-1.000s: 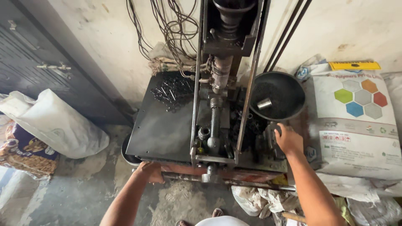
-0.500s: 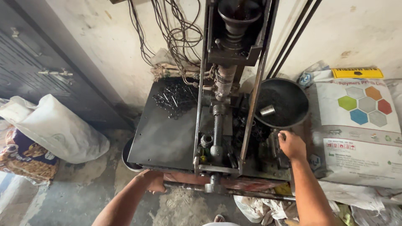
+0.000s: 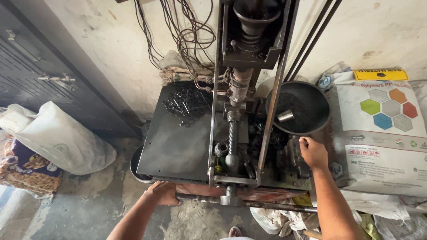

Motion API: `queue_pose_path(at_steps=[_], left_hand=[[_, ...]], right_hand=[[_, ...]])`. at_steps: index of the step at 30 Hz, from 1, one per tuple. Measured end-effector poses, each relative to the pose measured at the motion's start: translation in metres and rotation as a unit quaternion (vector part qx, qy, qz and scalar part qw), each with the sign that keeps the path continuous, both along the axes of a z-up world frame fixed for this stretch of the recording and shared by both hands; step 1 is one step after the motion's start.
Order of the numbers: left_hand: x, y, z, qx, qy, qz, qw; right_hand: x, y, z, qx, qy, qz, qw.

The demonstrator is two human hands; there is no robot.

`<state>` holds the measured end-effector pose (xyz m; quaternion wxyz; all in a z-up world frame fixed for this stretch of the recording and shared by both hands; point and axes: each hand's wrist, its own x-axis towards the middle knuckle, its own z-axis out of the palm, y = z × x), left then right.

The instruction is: The person operates a manual press machine by placing metal pieces into the mold, pulling a lever to activate the press, and then removing the formed metal parts. The process is repeated continuously throughout the clip.

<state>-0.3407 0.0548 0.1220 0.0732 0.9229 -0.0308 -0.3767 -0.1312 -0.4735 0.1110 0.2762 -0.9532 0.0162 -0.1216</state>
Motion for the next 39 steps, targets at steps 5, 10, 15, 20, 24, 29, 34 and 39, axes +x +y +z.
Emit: queue_pose_path(at_steps=[5, 10, 15, 20, 24, 29, 34, 39], left_hand=[[-0.001, 0.002, -0.007, -0.016, -0.023, -0.018, 0.999], [0.000, 0.004, -0.011, -0.014, -0.021, -0.017, 1.000], [-0.002, 0.002, -0.012, 0.000, -0.037, -0.015, 0.999], [-0.004, 0.004, -0.009, -0.020, -0.063, -0.038, 0.997], [-0.005, 0.006, -0.011, -0.022, -0.058, -0.057, 0.996], [-0.006, 0.010, -0.017, -0.036, -0.087, -0.078, 0.992], [-0.006, 0.013, -0.021, -0.051, -0.104, -0.104, 0.988], [-0.006, 0.014, -0.022, -0.055, -0.107, -0.104, 0.987]], right_hand=[[0.001, 0.002, 0.003, -0.009, 0.021, -0.018, 1.000], [-0.001, 0.003, 0.004, -0.025, 0.031, -0.026, 0.999], [0.000, 0.003, 0.005, -0.031, 0.016, -0.031, 0.999], [-0.001, 0.003, 0.003, -0.029, 0.007, -0.029, 0.999], [-0.001, 0.002, 0.002, -0.016, 0.026, -0.041, 0.999], [0.000, 0.002, 0.000, -0.025, -0.015, -0.023, 0.999], [0.000, 0.000, -0.003, -0.033, -0.027, -0.024, 0.999], [-0.002, -0.002, -0.009, -0.032, -0.042, -0.023, 0.998]])
